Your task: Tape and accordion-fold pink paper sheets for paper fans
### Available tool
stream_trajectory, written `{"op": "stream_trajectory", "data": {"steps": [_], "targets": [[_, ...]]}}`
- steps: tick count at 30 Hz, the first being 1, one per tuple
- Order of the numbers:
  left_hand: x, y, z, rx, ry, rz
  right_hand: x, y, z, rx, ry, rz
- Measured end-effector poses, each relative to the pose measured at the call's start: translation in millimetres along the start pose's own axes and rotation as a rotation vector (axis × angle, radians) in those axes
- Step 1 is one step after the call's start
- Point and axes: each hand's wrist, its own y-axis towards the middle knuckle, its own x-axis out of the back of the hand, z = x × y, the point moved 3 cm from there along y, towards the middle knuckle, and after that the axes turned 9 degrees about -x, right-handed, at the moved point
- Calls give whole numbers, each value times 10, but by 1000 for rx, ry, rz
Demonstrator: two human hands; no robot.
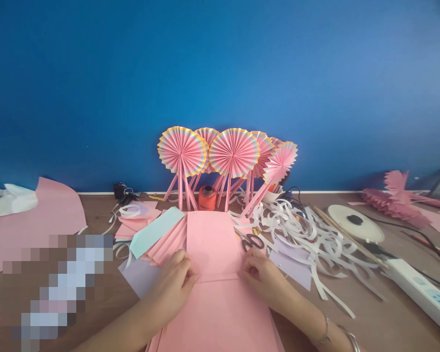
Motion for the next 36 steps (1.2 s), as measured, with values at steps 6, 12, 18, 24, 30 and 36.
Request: {"op": "stream_trajectory", "data": {"steps": [6,12,18,24,30,36], "targets": [[1,5,-29,7,47,41,-5,5,2,-12,-51,-6],[4,19,-93,4,214,118,-28,-5,-8,58,-114,-55],[-53,-41,-197,-240,540,58,-47,-79,34,268,-369,-206],[-168,-43,-292,-457,693,53,-131,-166,185,656,-583,-266],[-178,-55,-319,-474,684,75,-108,-172,214,685,-609,-248],[-273,-205,-218,-438,785,141,27,-193,201,620,-624,-181]]}}
